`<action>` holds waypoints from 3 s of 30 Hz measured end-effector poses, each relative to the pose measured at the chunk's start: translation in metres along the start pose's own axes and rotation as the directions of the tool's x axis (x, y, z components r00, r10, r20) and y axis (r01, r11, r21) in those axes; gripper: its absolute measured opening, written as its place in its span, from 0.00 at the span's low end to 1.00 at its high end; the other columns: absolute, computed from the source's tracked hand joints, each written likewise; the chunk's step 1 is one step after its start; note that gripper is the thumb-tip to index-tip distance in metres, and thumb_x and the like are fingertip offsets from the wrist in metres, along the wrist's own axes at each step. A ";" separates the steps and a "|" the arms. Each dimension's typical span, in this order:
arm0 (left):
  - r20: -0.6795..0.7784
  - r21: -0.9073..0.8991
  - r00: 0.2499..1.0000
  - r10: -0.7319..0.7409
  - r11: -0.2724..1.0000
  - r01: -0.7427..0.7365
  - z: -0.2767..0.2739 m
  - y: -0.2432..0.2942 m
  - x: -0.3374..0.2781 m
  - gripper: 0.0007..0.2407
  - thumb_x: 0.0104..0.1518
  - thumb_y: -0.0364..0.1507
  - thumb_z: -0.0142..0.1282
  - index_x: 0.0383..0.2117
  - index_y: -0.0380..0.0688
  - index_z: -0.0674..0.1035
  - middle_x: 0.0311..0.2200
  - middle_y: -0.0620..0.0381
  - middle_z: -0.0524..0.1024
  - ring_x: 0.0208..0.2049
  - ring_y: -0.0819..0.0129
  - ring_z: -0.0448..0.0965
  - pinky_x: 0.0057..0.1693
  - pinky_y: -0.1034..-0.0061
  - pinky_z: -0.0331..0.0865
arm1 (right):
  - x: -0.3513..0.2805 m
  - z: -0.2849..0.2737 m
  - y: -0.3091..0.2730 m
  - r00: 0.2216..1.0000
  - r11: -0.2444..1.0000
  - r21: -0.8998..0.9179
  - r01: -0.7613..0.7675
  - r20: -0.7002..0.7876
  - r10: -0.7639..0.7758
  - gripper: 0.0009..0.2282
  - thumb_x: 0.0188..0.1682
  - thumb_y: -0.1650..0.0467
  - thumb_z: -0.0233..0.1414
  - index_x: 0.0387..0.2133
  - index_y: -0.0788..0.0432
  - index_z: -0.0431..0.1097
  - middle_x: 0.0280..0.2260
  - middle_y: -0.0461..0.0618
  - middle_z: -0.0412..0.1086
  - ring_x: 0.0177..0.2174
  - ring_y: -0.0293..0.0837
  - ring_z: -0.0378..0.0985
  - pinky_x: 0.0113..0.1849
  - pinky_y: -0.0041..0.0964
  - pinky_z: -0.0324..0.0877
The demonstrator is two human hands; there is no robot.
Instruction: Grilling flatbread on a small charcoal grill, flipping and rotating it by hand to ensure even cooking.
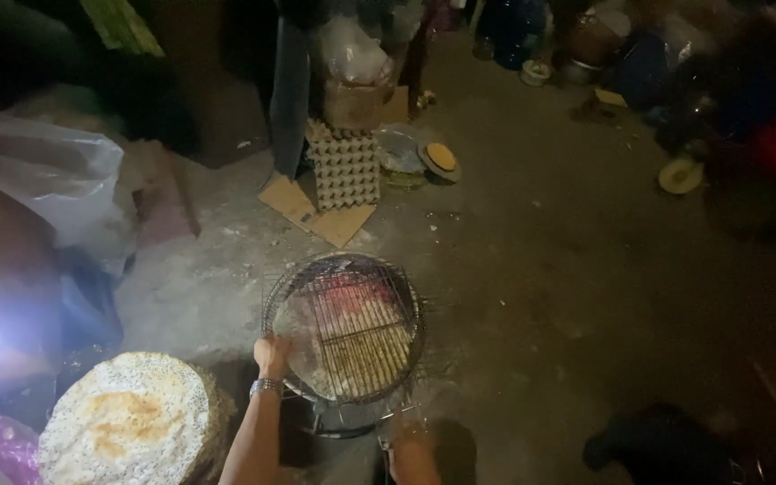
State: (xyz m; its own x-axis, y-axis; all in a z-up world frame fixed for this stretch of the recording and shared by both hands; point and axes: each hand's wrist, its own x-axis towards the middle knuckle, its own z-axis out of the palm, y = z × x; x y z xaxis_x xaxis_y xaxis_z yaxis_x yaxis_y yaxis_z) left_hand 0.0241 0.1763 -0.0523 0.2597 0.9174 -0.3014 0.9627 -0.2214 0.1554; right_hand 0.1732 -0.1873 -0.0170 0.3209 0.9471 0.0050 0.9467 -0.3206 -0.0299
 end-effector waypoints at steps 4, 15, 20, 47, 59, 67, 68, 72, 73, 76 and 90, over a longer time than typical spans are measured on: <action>0.096 -0.570 0.978 -0.186 0.795 0.207 -0.051 0.000 -0.058 0.13 0.51 0.34 0.46 0.38 0.44 0.79 0.30 0.50 0.80 0.34 0.57 0.81 0.39 0.72 0.71 | 0.001 0.023 -0.014 0.966 0.987 0.079 -0.137 0.230 0.116 0.32 0.46 0.67 0.52 0.62 0.60 0.43 0.40 0.66 0.67 0.41 0.61 0.68 0.41 0.53 0.66; -0.125 -0.785 0.980 -0.158 0.619 0.000 0.013 -0.052 -0.169 0.15 0.54 0.35 0.47 0.41 0.41 0.80 0.42 0.50 0.80 0.47 0.58 0.78 0.53 0.67 0.66 | -0.007 0.036 -0.016 0.991 0.969 0.239 -0.062 0.129 0.031 0.34 0.34 0.84 0.47 0.59 0.68 0.46 0.34 0.62 0.70 0.33 0.59 0.73 0.39 0.49 0.68; 0.147 -0.678 0.979 -0.141 0.706 0.204 0.043 -0.075 -0.217 0.13 0.54 0.36 0.49 0.42 0.51 0.81 0.40 0.57 0.83 0.45 0.65 0.82 0.50 0.74 0.70 | -0.015 0.006 -0.029 0.945 0.961 0.151 -0.231 0.269 0.185 0.32 0.48 0.66 0.47 0.63 0.57 0.36 0.57 0.55 0.55 0.50 0.57 0.64 0.36 0.58 0.73; 0.174 -0.763 0.980 -0.095 0.616 0.195 0.009 -0.060 -0.257 0.12 0.57 0.32 0.49 0.42 0.42 0.80 0.44 0.52 0.80 0.47 0.62 0.80 0.54 0.72 0.72 | -0.019 -0.010 -0.035 0.984 0.981 0.180 -0.075 0.173 0.044 0.36 0.48 0.68 0.52 0.63 0.67 0.33 0.55 0.61 0.59 0.50 0.55 0.66 0.55 0.47 0.60; 0.211 -0.734 0.973 -0.089 0.644 0.218 0.013 -0.058 -0.255 0.12 0.55 0.31 0.48 0.42 0.46 0.80 0.43 0.55 0.81 0.46 0.64 0.80 0.49 0.75 0.71 | -0.018 0.002 -0.034 0.992 0.969 0.230 -0.087 0.109 0.063 0.37 0.46 0.67 0.54 0.62 0.68 0.36 0.45 0.59 0.69 0.46 0.56 0.70 0.57 0.53 0.54; 0.187 -0.698 0.981 -0.055 0.696 0.172 0.018 -0.057 -0.255 0.13 0.51 0.27 0.51 0.42 0.45 0.79 0.42 0.55 0.81 0.44 0.64 0.80 0.47 0.74 0.71 | -0.016 0.000 -0.033 0.984 0.960 0.256 -0.113 0.163 0.072 0.35 0.49 0.66 0.50 0.62 0.68 0.34 0.47 0.60 0.66 0.47 0.56 0.69 0.56 0.51 0.57; 0.163 -0.684 0.986 -0.024 0.718 0.130 0.025 -0.059 -0.253 0.14 0.46 0.23 0.56 0.42 0.45 0.79 0.42 0.55 0.81 0.44 0.64 0.81 0.45 0.75 0.72 | -0.016 0.001 -0.033 0.986 0.955 0.276 -0.113 0.152 0.072 0.36 0.48 0.66 0.52 0.62 0.68 0.34 0.47 0.59 0.67 0.46 0.56 0.70 0.55 0.51 0.59; 0.211 -0.671 0.977 -0.040 0.721 0.175 0.014 -0.053 -0.256 0.11 0.53 0.26 0.48 0.41 0.45 0.79 0.42 0.56 0.81 0.41 0.63 0.81 0.42 0.74 0.72 | -0.017 0.002 -0.032 0.986 0.969 0.230 -0.090 0.156 0.055 0.35 0.49 0.66 0.51 0.62 0.69 0.34 0.51 0.63 0.62 0.47 0.57 0.68 0.53 0.50 0.60; 0.245 -0.651 0.968 -0.053 0.731 0.204 0.010 -0.052 -0.257 0.12 0.53 0.27 0.47 0.43 0.45 0.79 0.43 0.55 0.80 0.43 0.62 0.80 0.45 0.73 0.71 | -0.017 0.003 -0.032 0.986 0.960 0.259 -0.107 0.153 0.069 0.36 0.48 0.67 0.52 0.62 0.68 0.35 0.52 0.62 0.62 0.48 0.56 0.67 0.54 0.50 0.59; 0.272 -0.638 0.960 -0.070 0.733 0.235 0.010 -0.051 -0.257 0.13 0.54 0.29 0.46 0.43 0.46 0.79 0.44 0.55 0.80 0.45 0.61 0.79 0.47 0.73 0.69 | -0.018 -0.001 -0.032 0.990 0.960 0.263 -0.097 0.126 0.066 0.34 0.48 0.69 0.51 0.62 0.68 0.37 0.49 0.61 0.64 0.46 0.56 0.68 0.54 0.49 0.59; 0.218 -0.605 0.974 -0.058 0.775 0.181 0.019 -0.049 -0.258 0.13 0.52 0.32 0.45 0.40 0.50 0.80 0.40 0.57 0.81 0.43 0.61 0.79 0.47 0.72 0.67 | -0.018 -0.008 -0.031 0.992 0.973 0.222 -0.060 0.121 0.034 0.31 0.50 0.68 0.47 0.62 0.69 0.39 0.49 0.61 0.65 0.46 0.57 0.68 0.54 0.49 0.59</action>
State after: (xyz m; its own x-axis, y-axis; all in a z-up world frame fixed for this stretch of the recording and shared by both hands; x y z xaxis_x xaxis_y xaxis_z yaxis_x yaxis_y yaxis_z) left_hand -0.0886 -0.0558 -0.0003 0.2141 0.8343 -0.5080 0.7475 0.1948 0.6350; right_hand 0.1386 -0.1944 -0.0084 0.3472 0.9305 -0.1165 0.8960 -0.3658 -0.2518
